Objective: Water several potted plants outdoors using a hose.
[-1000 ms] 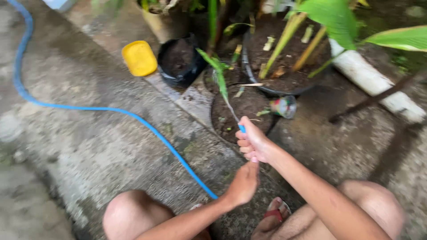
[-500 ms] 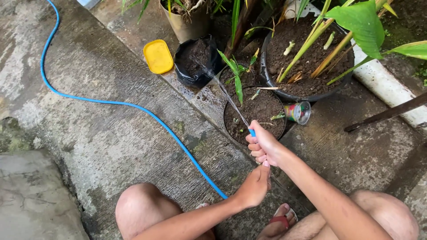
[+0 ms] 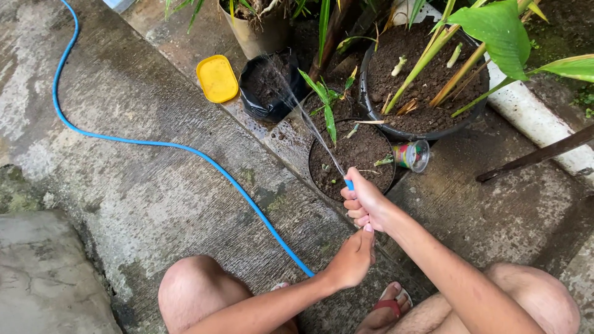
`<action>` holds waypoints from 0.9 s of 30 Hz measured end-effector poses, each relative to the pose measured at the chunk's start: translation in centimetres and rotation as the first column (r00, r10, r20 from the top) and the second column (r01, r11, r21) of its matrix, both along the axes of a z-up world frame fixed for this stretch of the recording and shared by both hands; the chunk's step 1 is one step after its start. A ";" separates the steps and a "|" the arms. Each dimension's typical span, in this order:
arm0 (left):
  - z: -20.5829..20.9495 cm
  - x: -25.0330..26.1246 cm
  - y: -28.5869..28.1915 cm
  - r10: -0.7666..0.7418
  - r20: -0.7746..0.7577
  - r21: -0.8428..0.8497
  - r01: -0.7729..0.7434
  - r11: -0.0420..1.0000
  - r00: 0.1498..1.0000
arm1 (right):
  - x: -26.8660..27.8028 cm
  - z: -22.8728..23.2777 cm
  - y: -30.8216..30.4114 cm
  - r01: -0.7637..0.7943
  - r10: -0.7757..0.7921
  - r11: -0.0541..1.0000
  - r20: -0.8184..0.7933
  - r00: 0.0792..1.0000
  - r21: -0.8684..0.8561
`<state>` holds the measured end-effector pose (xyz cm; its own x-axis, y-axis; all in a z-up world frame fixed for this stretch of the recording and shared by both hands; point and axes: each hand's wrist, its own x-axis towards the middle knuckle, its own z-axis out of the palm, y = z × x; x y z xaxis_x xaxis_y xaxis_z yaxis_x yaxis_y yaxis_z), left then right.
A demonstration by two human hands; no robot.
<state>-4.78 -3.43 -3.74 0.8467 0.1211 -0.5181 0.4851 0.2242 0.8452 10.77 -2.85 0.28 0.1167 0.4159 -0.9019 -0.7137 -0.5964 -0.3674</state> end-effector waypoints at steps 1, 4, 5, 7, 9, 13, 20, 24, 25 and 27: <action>-0.1 0.0 -0.1 0.002 0.001 -0.001 -0.002 1.000 1.000 | 0.0 0.0 0.0 0.000 0.000 1.000 0.000 1.000 -0.004; -0.2 0.1 -0.2 0.004 -0.004 -0.013 -0.004 1.000 1.000 | 0.1 0.1 0.0 0.009 -0.010 1.000 -0.016 1.000 -0.012; -0.3 0.0 -0.2 0.004 -0.005 -0.014 -0.004 1.000 1.000 | 0.1 0.0 -0.1 0.010 -0.010 1.000 -0.016 1.000 -0.013; -0.4 0.0 -0.2 0.001 0.006 0.003 -0.001 1.000 1.000 | 0.2 -0.2 -0.2 0.016 -0.016 1.000 -0.031 0.999 -0.014; -0.3 0.1 -0.3 -0.002 0.003 0.011 0.002 1.000 1.000 | 0.1 -0.3 -0.2 0.014 -0.015 1.000 -0.027 1.000 -0.015; -0.5 0.0 -0.5 0.012 0.001 0.010 -0.012 1.000 1.000 | 0.0 -0.1 -0.2 0.009 -0.009 1.000 -0.018 1.000 -0.022; -0.2 -0.1 -0.3 -0.019 0.014 -0.009 0.019 1.000 1.000 | -0.2 0.0 -0.3 0.010 -0.010 1.000 0.031 0.999 -0.010; 0.0 -0.1 -0.4 0.004 0.024 0.014 -0.004 1.000 1.000 | -0.1 -0.1 -0.4 0.014 -0.014 1.000 0.014 1.000 -0.003; 0.1 -0.1 -0.3 0.006 0.024 0.013 -0.007 1.000 1.000 | -0.1 -0.1 -0.4 0.017 -0.017 1.000 0.005 1.000 -0.002; -0.2 -0.1 -0.5 0.013 0.023 0.006 -0.013 1.000 1.000 | -0.1 -0.1 -0.4 0.019 -0.019 1.000 0.000 1.000 -0.004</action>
